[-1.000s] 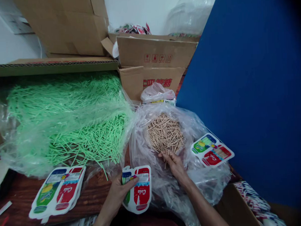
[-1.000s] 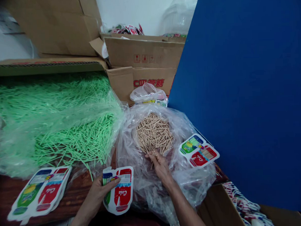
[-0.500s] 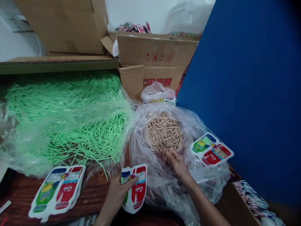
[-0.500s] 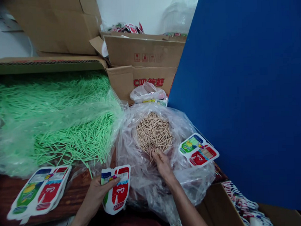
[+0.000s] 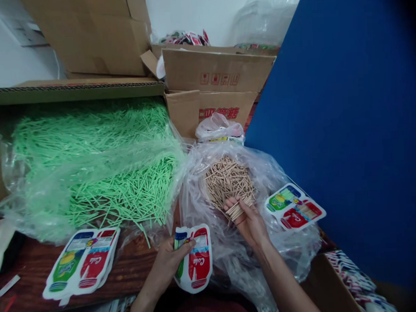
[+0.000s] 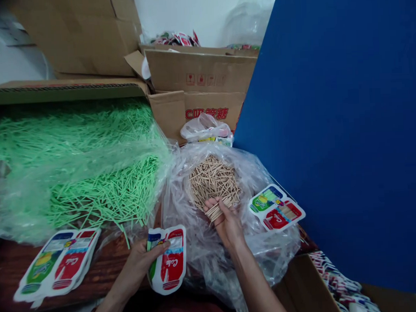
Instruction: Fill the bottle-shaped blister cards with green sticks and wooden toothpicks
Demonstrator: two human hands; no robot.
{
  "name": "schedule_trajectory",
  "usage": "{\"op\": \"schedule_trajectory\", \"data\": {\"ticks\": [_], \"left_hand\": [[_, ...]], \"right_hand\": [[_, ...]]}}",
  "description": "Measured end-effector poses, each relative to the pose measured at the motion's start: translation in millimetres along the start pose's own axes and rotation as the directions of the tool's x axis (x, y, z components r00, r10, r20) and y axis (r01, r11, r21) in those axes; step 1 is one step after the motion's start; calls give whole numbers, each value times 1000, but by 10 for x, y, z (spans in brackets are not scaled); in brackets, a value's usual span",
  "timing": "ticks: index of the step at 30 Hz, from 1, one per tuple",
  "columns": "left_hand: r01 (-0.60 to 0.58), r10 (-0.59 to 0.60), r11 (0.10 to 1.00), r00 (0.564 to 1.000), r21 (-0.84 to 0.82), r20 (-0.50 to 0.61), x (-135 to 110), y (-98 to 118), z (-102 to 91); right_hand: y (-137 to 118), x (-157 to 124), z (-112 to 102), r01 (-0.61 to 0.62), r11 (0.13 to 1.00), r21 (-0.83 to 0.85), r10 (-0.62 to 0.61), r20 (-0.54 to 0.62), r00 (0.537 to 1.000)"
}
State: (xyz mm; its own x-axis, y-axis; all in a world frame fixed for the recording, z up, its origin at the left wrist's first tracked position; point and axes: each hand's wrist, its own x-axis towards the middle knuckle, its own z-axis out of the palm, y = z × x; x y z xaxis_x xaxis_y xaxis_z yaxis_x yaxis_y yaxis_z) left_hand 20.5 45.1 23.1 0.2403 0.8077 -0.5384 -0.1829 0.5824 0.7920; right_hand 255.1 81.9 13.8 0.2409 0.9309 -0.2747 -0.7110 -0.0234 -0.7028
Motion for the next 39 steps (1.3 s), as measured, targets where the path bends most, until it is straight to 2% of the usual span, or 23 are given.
{"op": "schedule_trajectory", "data": {"ticks": [2,3,6,8,10,12,16,18,21,23,26,29,35,39], "left_hand": [[-19,19,1000,1000,-2,17,11,11,11],[-26,26,1000,999,5,21,14,15,13],[-38,37,999,999,34,27,9,13,15],[-39,37,998,999,45,36,-2,6,16],[-28,26,998,999,47,44,-14,-1,14],[-36,31,997,997,74,66,-27,5,9],[-186,144,956,971,225,192,-89,129,33],[-304,215,894,936,328,279,-150,257,83],[-494,308,731,854,470,420,-245,458,190],[-572,321,640,806,513,498,-284,551,261],[-645,321,550,750,531,579,-293,606,339],[-687,346,504,716,523,607,-272,601,375],[-737,373,436,671,517,641,-257,562,363],[-746,370,396,663,535,651,-266,555,355]], "right_hand": [[94,-81,-38,42,982,-184,-31,63,998],[143,-124,-71,77,943,-322,-42,113,993],[262,-226,-185,210,712,-670,-25,274,961],[302,-253,-235,272,602,-751,-7,336,942],[306,-251,-244,300,555,-776,-6,356,934],[276,-244,-220,306,545,-781,-14,357,934],[134,-283,-115,336,521,-785,8,398,917],[50,-326,-53,368,503,-782,35,444,896],[-44,-386,37,438,479,-761,52,522,851],[-72,-413,84,487,461,-742,64,575,816],[-78,-439,121,519,475,-711,92,627,774],[-67,-455,121,509,503,-699,112,636,763],[-34,-461,107,545,470,-694,98,655,749],[-26,-463,140,561,461,-687,84,664,743]]}}
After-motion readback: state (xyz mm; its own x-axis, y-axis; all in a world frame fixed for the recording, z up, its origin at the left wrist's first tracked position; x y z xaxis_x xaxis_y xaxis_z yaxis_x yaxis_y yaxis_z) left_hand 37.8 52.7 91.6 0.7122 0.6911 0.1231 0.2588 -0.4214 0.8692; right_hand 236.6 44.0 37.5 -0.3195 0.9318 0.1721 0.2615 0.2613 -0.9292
